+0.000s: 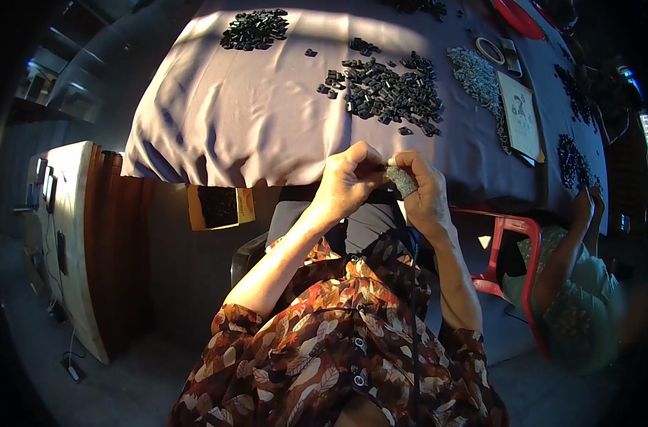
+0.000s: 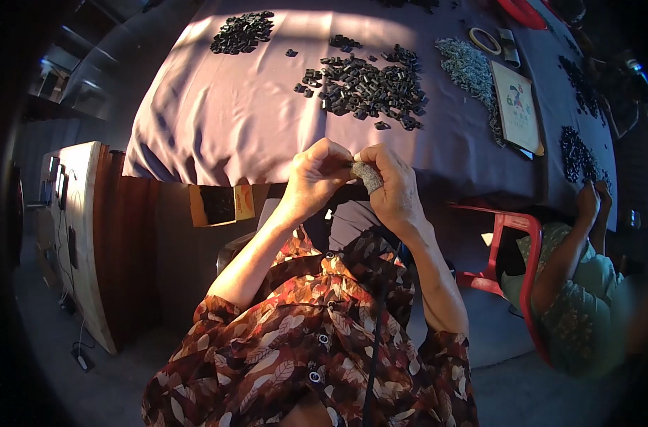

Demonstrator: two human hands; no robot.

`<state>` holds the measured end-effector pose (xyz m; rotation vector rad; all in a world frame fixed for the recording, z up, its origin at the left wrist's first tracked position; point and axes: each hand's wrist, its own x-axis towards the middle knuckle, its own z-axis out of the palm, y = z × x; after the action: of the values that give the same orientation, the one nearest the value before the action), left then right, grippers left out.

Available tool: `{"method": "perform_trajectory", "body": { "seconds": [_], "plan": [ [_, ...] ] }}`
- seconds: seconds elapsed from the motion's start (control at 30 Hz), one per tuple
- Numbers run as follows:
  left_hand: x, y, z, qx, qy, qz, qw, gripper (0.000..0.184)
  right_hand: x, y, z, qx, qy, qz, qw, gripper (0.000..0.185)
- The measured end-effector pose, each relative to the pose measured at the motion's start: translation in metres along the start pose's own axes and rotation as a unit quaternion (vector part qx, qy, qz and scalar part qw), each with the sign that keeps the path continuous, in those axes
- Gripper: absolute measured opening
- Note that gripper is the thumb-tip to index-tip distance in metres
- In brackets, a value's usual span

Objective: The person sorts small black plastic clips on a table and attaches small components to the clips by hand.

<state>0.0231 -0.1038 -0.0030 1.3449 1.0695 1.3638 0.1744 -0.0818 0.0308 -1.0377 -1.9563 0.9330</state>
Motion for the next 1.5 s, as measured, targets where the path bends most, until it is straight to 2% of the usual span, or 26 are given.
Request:
{"method": "perform_trajectory", "body": {
  "seconds": [0.2, 0.37, 0.53, 0.73, 0.83, 0.9, 1.0, 1.07, 1.27, 1.5],
  "plan": [
    [-0.006, 0.012, 0.000, 0.070, 0.006, -0.015, 0.997, 0.015, -0.005, -0.012, -0.002, -0.098, -0.002, -0.039, 0.994, 0.018],
    [-0.008, 0.012, 0.006, 0.133, 0.045, 0.003, 0.990, 0.014, -0.008, -0.012, 0.003, -0.065, 0.050, -0.013, 0.997, 0.018],
    [-0.009, 0.012, 0.007, 0.203, 0.072, 0.123, 0.969, 0.018, -0.011, -0.007, 0.005, -0.042, 0.051, 0.011, 0.998, 0.019],
    [-0.010, 0.019, 0.004, 0.194, 0.028, 0.062, 0.979, 0.013, -0.007, -0.005, -0.008, -0.051, -0.001, 0.033, 0.998, 0.018],
    [-0.009, 0.021, 0.005, 0.075, 0.001, 0.075, 0.994, 0.012, -0.009, -0.003, -0.009, 0.000, -0.004, 0.063, 0.998, 0.017],
    [-0.009, 0.027, 0.004, 0.075, -0.001, 0.055, 0.996, 0.011, -0.010, -0.001, -0.008, 0.034, -0.001, 0.073, 0.997, 0.017],
    [-0.009, 0.028, 0.004, 0.003, 0.002, -0.028, 1.000, 0.010, -0.009, -0.015, -0.011, 0.047, -0.005, 0.080, 0.996, 0.015],
    [-0.009, 0.031, 0.002, -0.056, -0.012, -0.079, 0.995, 0.010, -0.008, -0.026, -0.013, 0.061, 0.003, 0.077, 0.995, 0.013],
    [-0.004, 0.023, 0.000, -0.272, -0.038, -0.107, 0.956, 0.011, -0.009, -0.031, -0.017, 0.127, 0.020, 0.095, 0.987, 0.012],
    [-0.003, 0.019, -0.006, -0.332, -0.040, -0.129, 0.934, 0.009, -0.006, -0.027, -0.009, 0.131, 0.031, 0.099, 0.986, 0.010]
  ]
}}
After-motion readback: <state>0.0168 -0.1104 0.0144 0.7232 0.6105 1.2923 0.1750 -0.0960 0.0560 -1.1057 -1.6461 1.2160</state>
